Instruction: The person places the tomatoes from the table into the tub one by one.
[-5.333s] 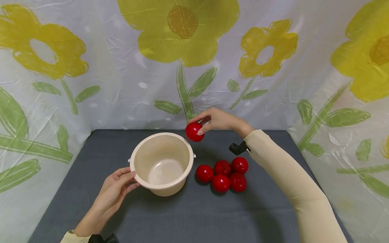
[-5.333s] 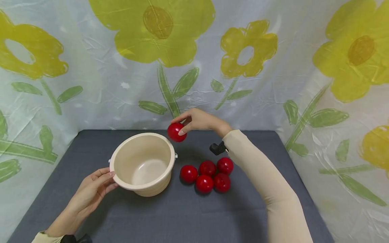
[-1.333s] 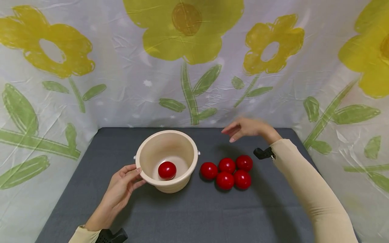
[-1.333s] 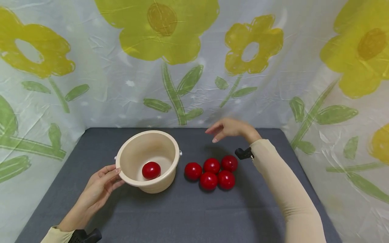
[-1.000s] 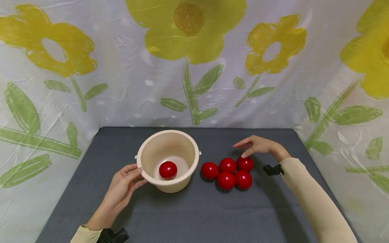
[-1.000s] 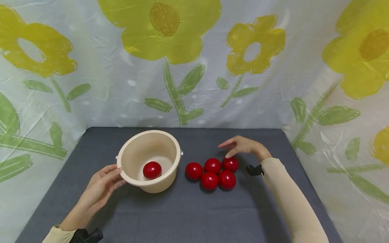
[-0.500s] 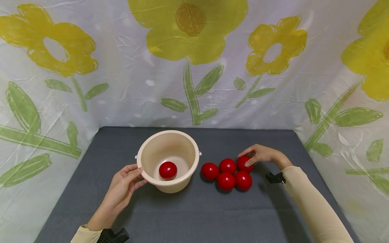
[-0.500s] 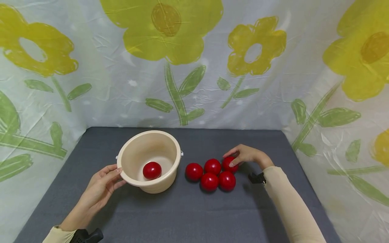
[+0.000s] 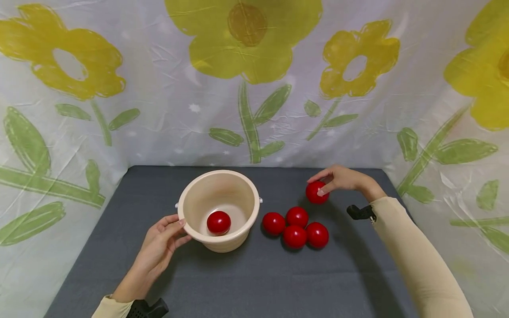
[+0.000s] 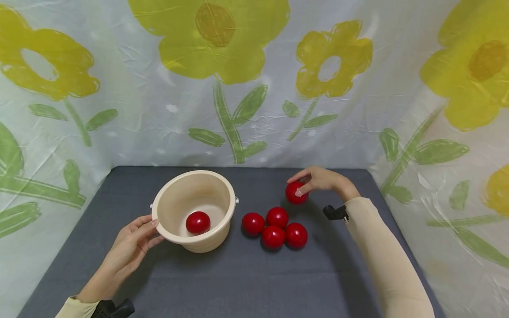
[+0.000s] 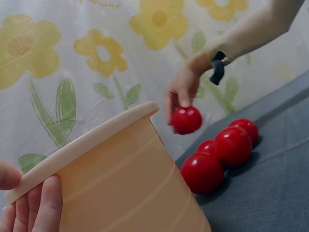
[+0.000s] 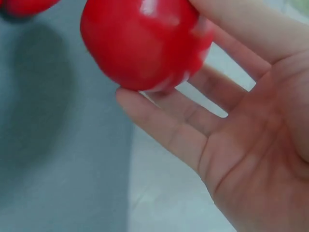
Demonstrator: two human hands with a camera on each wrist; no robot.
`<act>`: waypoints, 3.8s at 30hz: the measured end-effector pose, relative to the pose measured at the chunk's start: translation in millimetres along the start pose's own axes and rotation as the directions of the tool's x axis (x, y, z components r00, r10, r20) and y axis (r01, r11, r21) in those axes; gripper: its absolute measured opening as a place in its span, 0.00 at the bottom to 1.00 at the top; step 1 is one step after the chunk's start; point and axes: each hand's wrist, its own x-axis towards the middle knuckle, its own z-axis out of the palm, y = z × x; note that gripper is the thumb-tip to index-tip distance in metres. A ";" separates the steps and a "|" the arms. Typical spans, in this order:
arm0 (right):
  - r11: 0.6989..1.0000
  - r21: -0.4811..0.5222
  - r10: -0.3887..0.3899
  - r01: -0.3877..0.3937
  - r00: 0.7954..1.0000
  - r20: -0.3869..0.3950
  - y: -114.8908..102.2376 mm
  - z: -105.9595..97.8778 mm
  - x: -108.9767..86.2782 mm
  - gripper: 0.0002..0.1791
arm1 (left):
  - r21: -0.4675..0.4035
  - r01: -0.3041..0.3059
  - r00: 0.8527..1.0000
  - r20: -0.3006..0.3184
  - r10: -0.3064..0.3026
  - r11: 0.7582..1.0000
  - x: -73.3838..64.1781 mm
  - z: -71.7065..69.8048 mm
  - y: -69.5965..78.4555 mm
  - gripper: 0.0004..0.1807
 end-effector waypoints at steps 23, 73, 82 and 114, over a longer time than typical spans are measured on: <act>0.939 0.024 -0.343 0.344 0.922 0.181 -192.1 21.6 100.8 0.26 | -0.044 -0.046 0.999 0.025 0.047 0.998 -1.3 -0.3 -2.7 0.06; 0.960 0.012 -0.258 0.279 0.870 0.421 -222.0 138.7 164.8 0.21 | -0.036 -0.048 0.999 0.023 0.048 0.998 -1.8 0.8 -4.2 0.05; 0.954 0.055 -0.292 0.295 0.868 0.403 -219.5 132.5 160.5 0.20 | -0.056 -0.076 0.996 0.040 0.079 0.996 -3.0 0.2 -4.6 0.05; 0.983 0.055 -0.182 0.176 0.976 0.117 -39.1 35.0 39.1 0.28 | -0.054 -0.119 0.987 0.106 0.124 0.991 3.4 1.4 -6.4 0.08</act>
